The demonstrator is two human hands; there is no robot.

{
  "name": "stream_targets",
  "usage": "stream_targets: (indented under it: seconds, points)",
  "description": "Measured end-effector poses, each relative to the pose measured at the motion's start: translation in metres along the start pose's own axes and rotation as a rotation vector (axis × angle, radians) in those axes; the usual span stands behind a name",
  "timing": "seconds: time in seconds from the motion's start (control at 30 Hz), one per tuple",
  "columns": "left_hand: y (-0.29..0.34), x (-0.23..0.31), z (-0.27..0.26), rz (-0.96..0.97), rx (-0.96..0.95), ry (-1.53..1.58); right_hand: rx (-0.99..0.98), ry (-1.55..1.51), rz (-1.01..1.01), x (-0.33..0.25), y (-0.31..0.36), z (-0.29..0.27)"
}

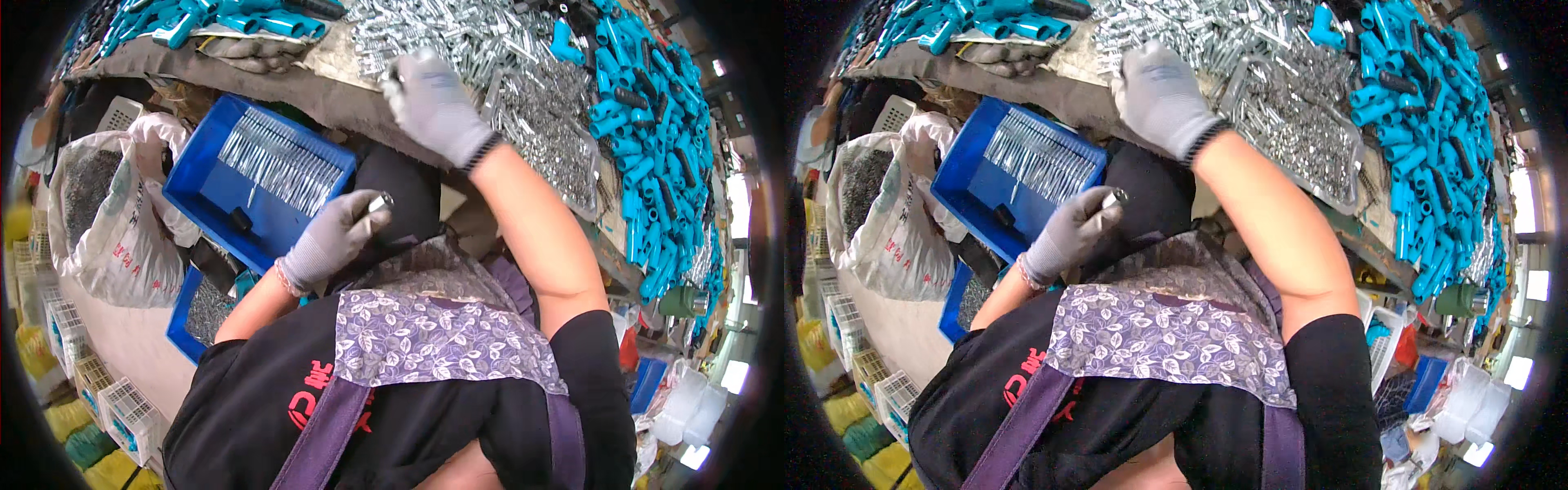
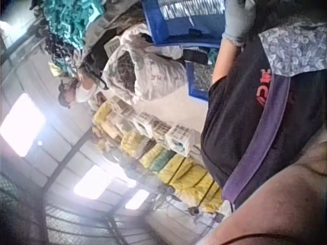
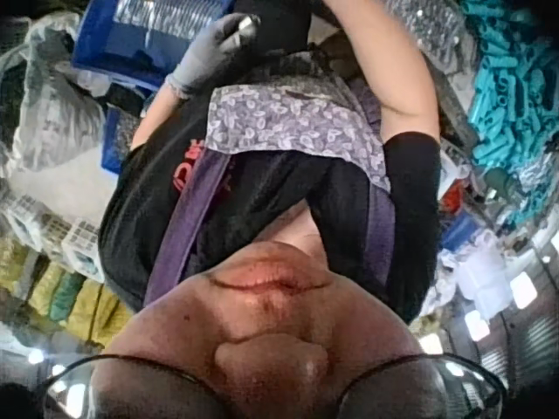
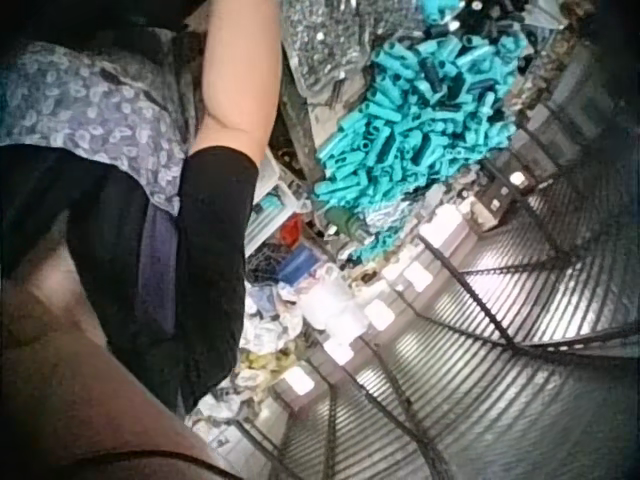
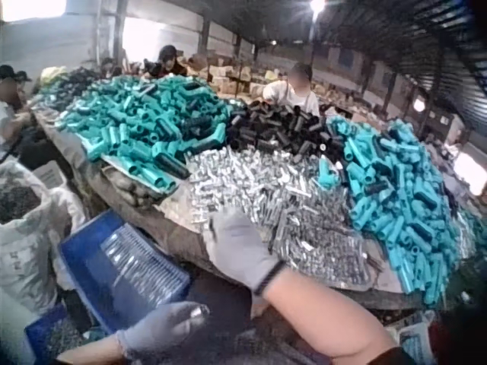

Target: The recorder is assembling metal shafts into teal plastic handles to create finished tools at a factory workbench.

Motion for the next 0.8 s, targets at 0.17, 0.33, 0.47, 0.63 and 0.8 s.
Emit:
stream_targets:
  seconds: [0.17,0.33,0.47,0.63,0.8]
  points:
    - [-0.006,0.012,0.014,-0.094,-0.123,-0.041,-0.387,-1.517,0.435,0.024,0.108,-0.057]
    - [-0.018,0.029,0.063,-0.008,-0.440,-0.113,-0.325,-0.776,0.278,0.028,0.202,-0.066]
    - [-0.027,0.022,0.105,-0.139,-0.624,-0.252,-0.180,-0.568,0.304,0.028,0.226,-0.078]
    - [-0.033,0.016,0.140,-0.133,-0.756,-0.380,-0.161,-0.482,0.265,0.043,0.258,-0.082]
    - [-0.032,0.019,0.167,0.268,-0.748,-0.691,-0.216,-0.566,0.428,0.058,0.280,-0.069]
Point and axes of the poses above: each hand's wrist, its own y-axis away from the middle knuckle, its own z-axis out of the palm, x = y × z, the point moved 7 cm from there along -y, towards the middle knuckle, and after that the axes turned 15 degrees about y, right-handed, at the moved point
